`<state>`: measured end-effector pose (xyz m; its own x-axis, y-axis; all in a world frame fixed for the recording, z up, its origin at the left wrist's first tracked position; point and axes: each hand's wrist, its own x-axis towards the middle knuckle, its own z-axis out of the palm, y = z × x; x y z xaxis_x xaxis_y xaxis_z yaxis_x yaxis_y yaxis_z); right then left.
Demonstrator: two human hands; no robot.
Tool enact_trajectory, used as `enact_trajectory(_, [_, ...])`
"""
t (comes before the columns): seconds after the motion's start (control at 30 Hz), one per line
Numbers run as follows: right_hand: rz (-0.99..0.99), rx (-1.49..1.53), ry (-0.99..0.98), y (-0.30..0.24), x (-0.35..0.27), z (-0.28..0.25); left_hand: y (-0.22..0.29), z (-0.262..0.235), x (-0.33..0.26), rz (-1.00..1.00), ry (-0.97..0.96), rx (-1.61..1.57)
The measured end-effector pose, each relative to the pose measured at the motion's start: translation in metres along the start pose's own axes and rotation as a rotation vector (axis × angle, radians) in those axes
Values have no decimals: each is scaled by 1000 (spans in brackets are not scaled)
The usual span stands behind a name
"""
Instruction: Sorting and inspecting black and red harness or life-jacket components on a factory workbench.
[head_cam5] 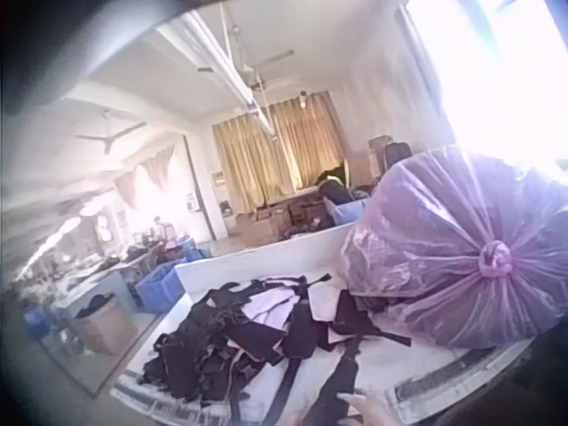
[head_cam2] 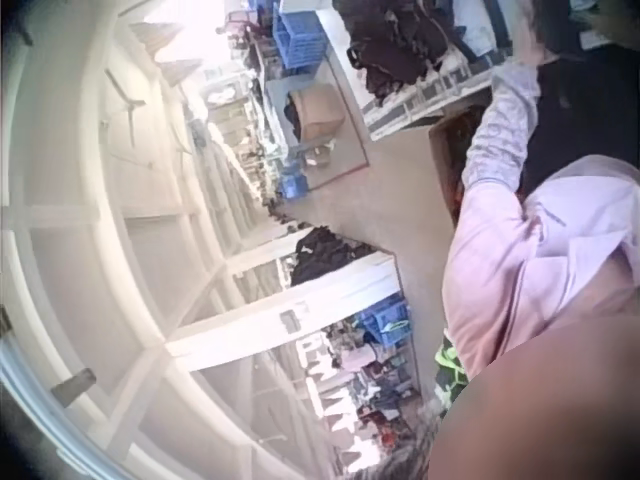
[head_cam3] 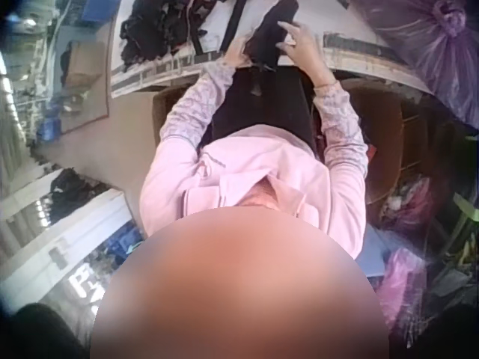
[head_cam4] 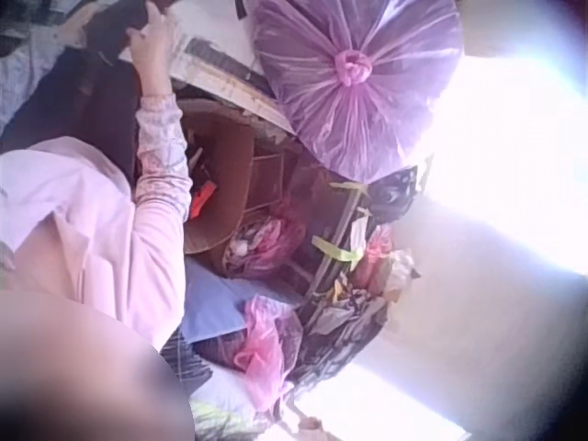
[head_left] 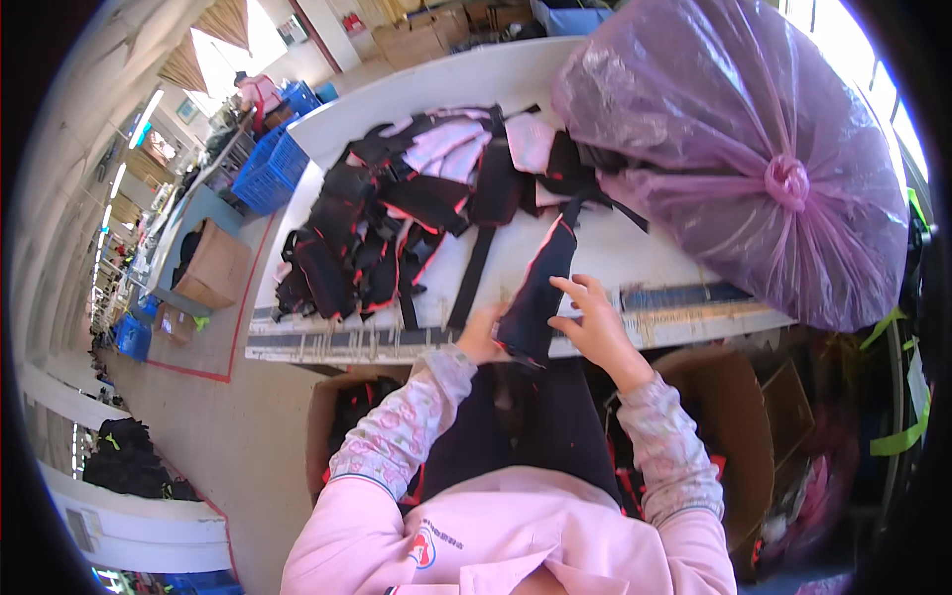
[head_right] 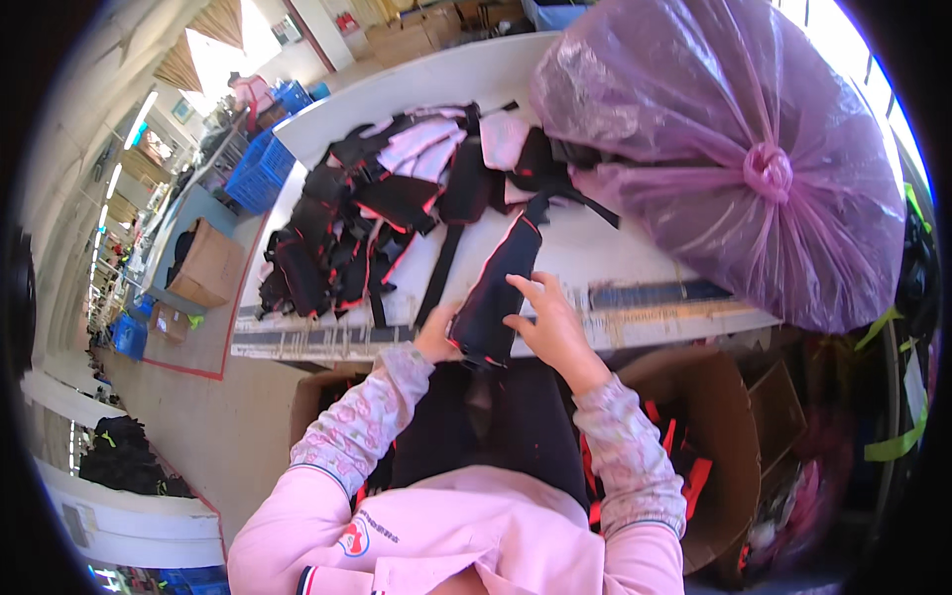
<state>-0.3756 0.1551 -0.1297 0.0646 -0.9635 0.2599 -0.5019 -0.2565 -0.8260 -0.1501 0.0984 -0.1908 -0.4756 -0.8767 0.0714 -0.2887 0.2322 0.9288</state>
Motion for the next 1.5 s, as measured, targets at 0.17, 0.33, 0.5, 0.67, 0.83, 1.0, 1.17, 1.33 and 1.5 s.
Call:
enact_trajectory(0.17, [-78,-467,-156,62,-24,48,-23,-3,6,-76,597,-179])
enact_trajectory(0.33, [-69,-378,-172,42,-29,65,-11,-14,-33,209,10,584])
enact_trajectory(0.5, [-48,-471,-126,-1,-70,65,-6,17,-48,207,-45,445])
enact_trajectory(0.67, [-172,-345,78,35,-70,66,13,30,-51,140,6,658])
enact_trajectory(0.83, [63,-74,98,23,-49,65,16,38,-45,320,172,771])
enact_trajectory(1.0, [-228,-444,247,-10,-48,69,-5,50,-22,242,290,628])
enact_trajectory(1.17, [-2,-299,223,44,-39,63,1,65,-26,256,363,517])
enact_trajectory(1.33, [393,762,341,43,-30,64,4,67,-31,368,437,581])
enact_trajectory(1.5, [149,375,438,41,-31,53,6,69,-35,179,276,268])
